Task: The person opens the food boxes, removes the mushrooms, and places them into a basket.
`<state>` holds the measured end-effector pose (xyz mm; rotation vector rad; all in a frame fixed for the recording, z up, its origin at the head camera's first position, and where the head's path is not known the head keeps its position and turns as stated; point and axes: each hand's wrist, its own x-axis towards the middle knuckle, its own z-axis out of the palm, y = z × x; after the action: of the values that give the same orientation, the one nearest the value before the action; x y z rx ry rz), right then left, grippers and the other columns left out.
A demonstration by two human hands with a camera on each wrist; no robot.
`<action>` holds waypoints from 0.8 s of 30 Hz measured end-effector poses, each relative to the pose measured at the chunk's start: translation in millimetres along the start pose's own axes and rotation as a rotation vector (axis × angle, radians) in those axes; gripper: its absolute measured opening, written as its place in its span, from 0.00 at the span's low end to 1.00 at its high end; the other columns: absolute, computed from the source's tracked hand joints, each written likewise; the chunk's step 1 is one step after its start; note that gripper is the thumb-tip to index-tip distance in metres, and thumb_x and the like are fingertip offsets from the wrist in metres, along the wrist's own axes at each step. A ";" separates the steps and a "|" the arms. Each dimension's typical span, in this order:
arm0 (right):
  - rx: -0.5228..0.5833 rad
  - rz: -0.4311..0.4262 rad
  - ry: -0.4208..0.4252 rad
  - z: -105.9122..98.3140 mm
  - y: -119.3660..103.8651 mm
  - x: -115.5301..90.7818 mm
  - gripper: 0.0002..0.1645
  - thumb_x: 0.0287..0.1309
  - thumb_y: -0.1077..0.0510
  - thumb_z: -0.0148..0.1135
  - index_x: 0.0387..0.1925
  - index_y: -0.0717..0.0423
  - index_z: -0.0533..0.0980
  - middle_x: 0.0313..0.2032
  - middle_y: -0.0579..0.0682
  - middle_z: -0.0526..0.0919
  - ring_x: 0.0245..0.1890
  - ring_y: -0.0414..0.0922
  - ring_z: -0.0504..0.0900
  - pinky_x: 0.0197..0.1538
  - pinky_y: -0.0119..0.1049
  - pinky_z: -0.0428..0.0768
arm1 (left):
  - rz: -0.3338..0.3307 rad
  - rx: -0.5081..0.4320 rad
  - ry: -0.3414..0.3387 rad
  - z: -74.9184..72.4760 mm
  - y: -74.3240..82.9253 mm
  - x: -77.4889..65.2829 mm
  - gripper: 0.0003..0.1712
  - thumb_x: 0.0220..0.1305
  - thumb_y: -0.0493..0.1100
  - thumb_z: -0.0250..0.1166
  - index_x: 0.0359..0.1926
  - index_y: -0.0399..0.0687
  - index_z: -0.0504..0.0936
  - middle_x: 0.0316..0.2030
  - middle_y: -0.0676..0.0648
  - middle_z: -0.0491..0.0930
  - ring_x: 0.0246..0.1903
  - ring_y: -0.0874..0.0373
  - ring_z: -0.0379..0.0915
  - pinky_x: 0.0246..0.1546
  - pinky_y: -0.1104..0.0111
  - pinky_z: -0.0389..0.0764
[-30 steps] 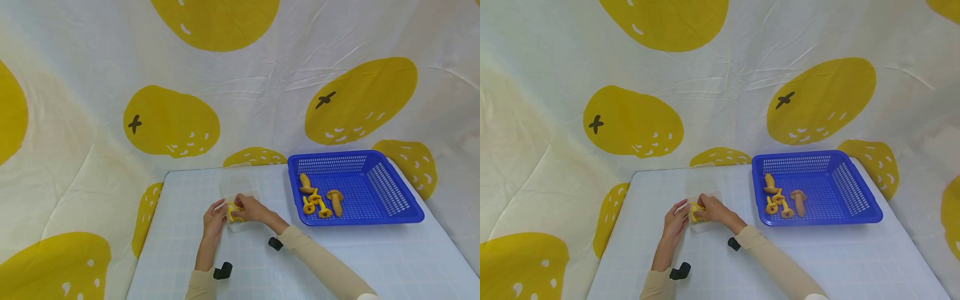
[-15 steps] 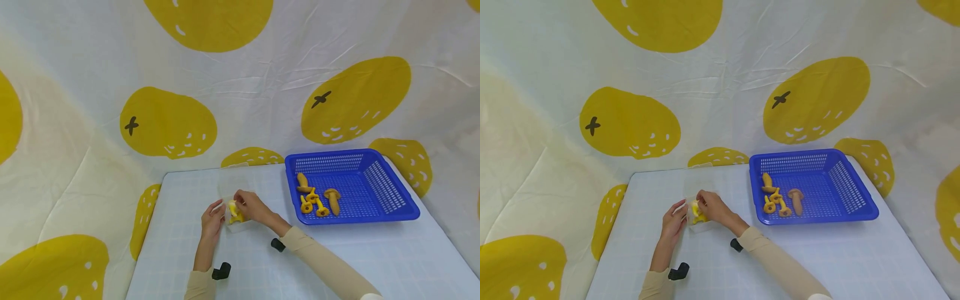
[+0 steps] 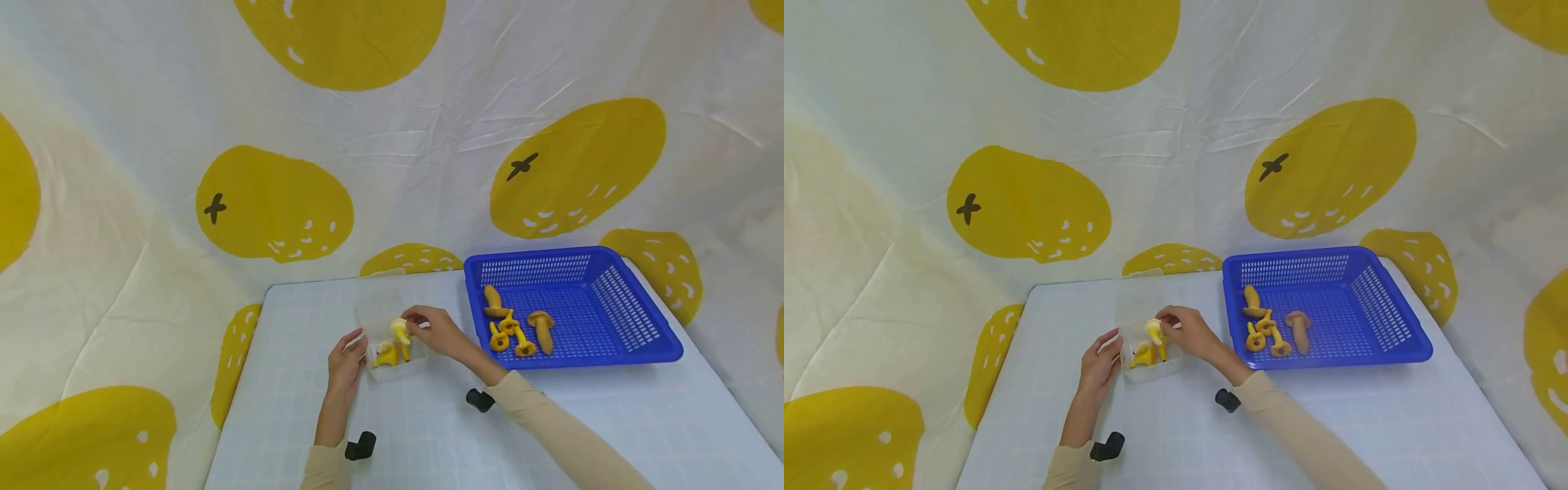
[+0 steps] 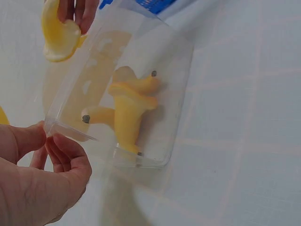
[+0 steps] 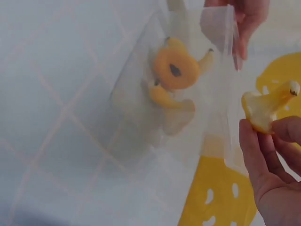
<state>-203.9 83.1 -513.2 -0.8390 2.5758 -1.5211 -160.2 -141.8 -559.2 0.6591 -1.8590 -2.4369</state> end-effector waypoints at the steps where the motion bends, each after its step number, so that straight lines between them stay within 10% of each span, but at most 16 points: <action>1: 0.010 0.021 0.003 -3.8 1.1 -1.3 0.11 0.71 0.65 0.60 0.51 0.63 0.82 0.45 0.55 0.87 0.45 0.50 0.85 0.51 0.46 0.84 | 0.005 -0.005 -0.002 -0.2 -0.1 -0.1 0.23 0.71 0.33 0.65 0.63 0.29 0.76 0.40 0.44 0.83 0.32 0.57 0.73 0.30 0.74 0.73; 24: 0.187 0.242 0.145 -96.7 20.9 -44.0 0.16 0.74 0.61 0.60 0.57 0.67 0.78 0.49 0.63 0.83 0.48 0.55 0.86 0.49 0.40 0.85 | -0.076 -0.005 0.010 2.7 4.6 -2.7 0.25 0.73 0.39 0.65 0.67 0.36 0.75 0.50 0.43 0.80 0.41 0.55 0.70 0.38 0.72 0.74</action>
<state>-203.7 188.9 -490.5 -0.3968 2.4650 -1.7667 -159.8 -140.0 -553.5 0.7548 -1.8573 -2.4779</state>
